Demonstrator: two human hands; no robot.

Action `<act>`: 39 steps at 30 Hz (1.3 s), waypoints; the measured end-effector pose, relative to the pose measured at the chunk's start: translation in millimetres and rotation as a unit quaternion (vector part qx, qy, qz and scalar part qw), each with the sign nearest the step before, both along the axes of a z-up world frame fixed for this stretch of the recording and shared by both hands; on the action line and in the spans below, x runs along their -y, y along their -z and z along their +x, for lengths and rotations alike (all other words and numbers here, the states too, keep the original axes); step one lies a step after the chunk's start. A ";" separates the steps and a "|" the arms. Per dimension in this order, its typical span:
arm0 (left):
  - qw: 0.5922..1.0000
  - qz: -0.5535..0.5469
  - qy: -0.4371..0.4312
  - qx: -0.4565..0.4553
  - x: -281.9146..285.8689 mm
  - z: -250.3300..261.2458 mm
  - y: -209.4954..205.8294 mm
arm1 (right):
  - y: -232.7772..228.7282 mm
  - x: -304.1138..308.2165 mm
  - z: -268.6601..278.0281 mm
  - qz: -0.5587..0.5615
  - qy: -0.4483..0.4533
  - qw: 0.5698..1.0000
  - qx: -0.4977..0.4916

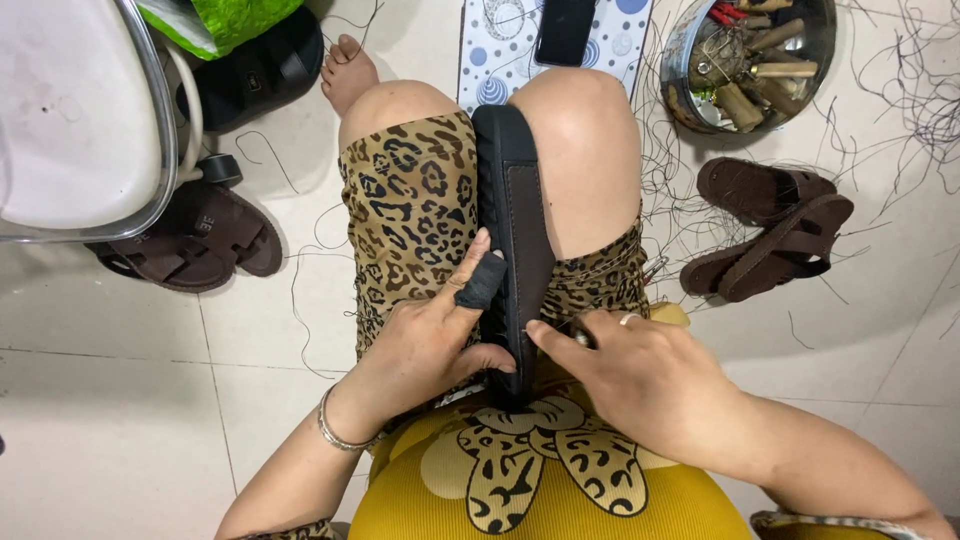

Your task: Hand-sewing the sole of a shoe to the upper using a needle and thread while sitting on the floor.

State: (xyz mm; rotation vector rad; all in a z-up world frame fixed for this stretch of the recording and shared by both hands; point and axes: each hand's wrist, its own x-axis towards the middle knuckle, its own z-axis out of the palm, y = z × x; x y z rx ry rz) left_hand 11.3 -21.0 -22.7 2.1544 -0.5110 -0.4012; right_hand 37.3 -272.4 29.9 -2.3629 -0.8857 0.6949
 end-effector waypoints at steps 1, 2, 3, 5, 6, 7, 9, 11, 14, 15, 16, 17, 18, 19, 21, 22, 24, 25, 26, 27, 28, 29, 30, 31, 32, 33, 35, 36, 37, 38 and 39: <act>1.000 -0.001 -0.001 0.002 -1.0 -1.6 1.8 | 3.2 -8.6 1.1 -0.001 -0.001 1.000 0.002; 1.000 -0.008 -0.005 0.005 -1.8 -3.2 3.5 | 6.3 -16.8 2.2 -0.047 -0.051 0.995 0.076; 1.000 -0.014 -0.008 0.005 -2.9 -4.7 4.8 | 9.3 -25.3 2.6 -0.093 -0.099 0.980 0.147; 0.999 -0.017 -0.028 0.023 -2.1 -10.1 6.3 | 16.2 -25.2 9.5 -0.021 -0.062 0.995 0.077; 0.998 -0.020 -0.050 0.041 -2.1 -14.1 5.8 | 18.9 -25.6 12.1 0.051 -0.026 0.998 0.007; 0.997 -0.020 -0.052 0.047 -7.1 -23.7 17.2 | 25.2 -19.3 11.6 0.052 -0.029 0.998 0.013; 0.976 0.128 -0.075 0.161 -18.4 -44.4 39.2 | 37.0 -7.2 7.6 0.020 0.020 0.992 -0.126; 0.966 -0.231 -0.079 -0.087 -28.7 -40.0 28.2 | 32.1 -5.9 4.4 0.014 0.038 0.993 -0.111; 0.784 -0.519 -0.089 -0.328 -28.3 -29.9 21.6 | 28.2 -10.0 2.0 0.011 0.053 0.996 -0.071; 0.796 -0.489 -0.097 -0.343 -24.8 -22.6 22.0 | 27.0 -11.1 1.3 0.014 0.060 0.997 -0.043; 0.796 -0.490 -0.096 -0.343 -18.0 -22.4 21.3 | 30.9 -9.5 -3.3 0.013 0.061 0.997 -0.042; 0.895 -0.338 -0.090 -0.276 -11.4 -21.4 21.1 | 34.9 -8.0 -8.3 0.028 0.058 0.998 -0.006; 0.961 -0.174 -0.081 -0.199 -4.8 -20.5 20.9 | 38.8 -6.5 -13.2 0.043 0.055 0.997 0.031; 0.961 -0.172 -0.080 -0.199 0.1 -18.3 6.5 | 37.7 -1.7 -12.4 0.045 0.056 0.997 0.030; 0.980 -0.128 -0.026 -0.153 8.5 -15.4 -22.0 | 35.5 6.0 -11.8 -0.010 0.029 0.999 -0.018; 0.979 -0.127 -0.026 -0.154 4.0 -14.1 -17.4 | 23.9 25.6 -9.5 -0.009 0.029 0.999 -0.019; 0.971 -0.200 -0.071 -0.106 -0.4 -8.9 -6.0 | 1.1 68.6 3.5 -0.243 0.065 0.963 -0.101; 0.971 -0.202 -0.070 -0.106 -2.9 -11.8 -4.1 | 1.0 74.8 6.9 -0.245 0.066 0.962 -0.101; 0.972 -0.179 -0.109 -0.106 -4.5 -14.5 -2.0 | 0.9 81.9 10.3 -0.195 0.093 0.964 -0.158; 0.971 -0.158 -0.144 -0.106 -7.4 -16.4 0.6 | 0.1 87.8 12.1 -0.143 0.125 0.958 -0.213; 0.971 -0.161 -0.139 -0.106 -7.4 -13.2 -3.0 | 18.0 79.2 5.5 -0.146 0.130 0.958 -0.212; 0.980 -0.096 -0.166 -0.044 -8.7 -11.5 -7.3 | 37.1 69.2 -0.9 0.054 0.172 0.948 -0.263; 0.981 -0.031 -0.191 0.019 -10.0 -10.0 -12.1 | 55.7 59.3 -7.4 0.252 0.206 0.896 -0.302; 0.981 -0.028 -0.191 0.023 -8.1 -6.4 -20.0 | 52.5 48.9 -7.6 0.256 0.204 0.896 -0.300; 0.982 -0.051 -0.169 0.060 -6.0 -3.0 -28.1 | 48.9 38.6 -8.0 0.282 0.193 0.871 -0.354; 0.982 -0.075 -0.145 0.095 -5.1 -0.7 -36.0 | 45.2 27.2 -10.2 0.306 0.182 0.841 -0.407; 0.992 -0.086 -0.029 0.090 -1.8 -1.4 -50.2 | 54.5 32.4 -8.9 0.351 0.189 0.806 -0.439; 0.988 -0.097 0.087 0.080 0.9 -1.5 -57.4 | 58.4 36.2 -8.6 0.391 0.195 0.767 -0.470; 0.988 -0.098 0.088 0.084 14.4 2.7 -58.5 | 61.1 37.3 -4.8 0.391 0.195 0.769 -0.466; 0.976 -0.031 0.134 0.171 26.6 6.2 -59.5 | 63.9 37.2 -1.4 0.413 0.182 0.757 -0.473; 0.951 0.040 0.174 0.251 38.2 5.5 -61.9 | 66.5 36.0 -0.5 0.433 0.166 0.741 -0.485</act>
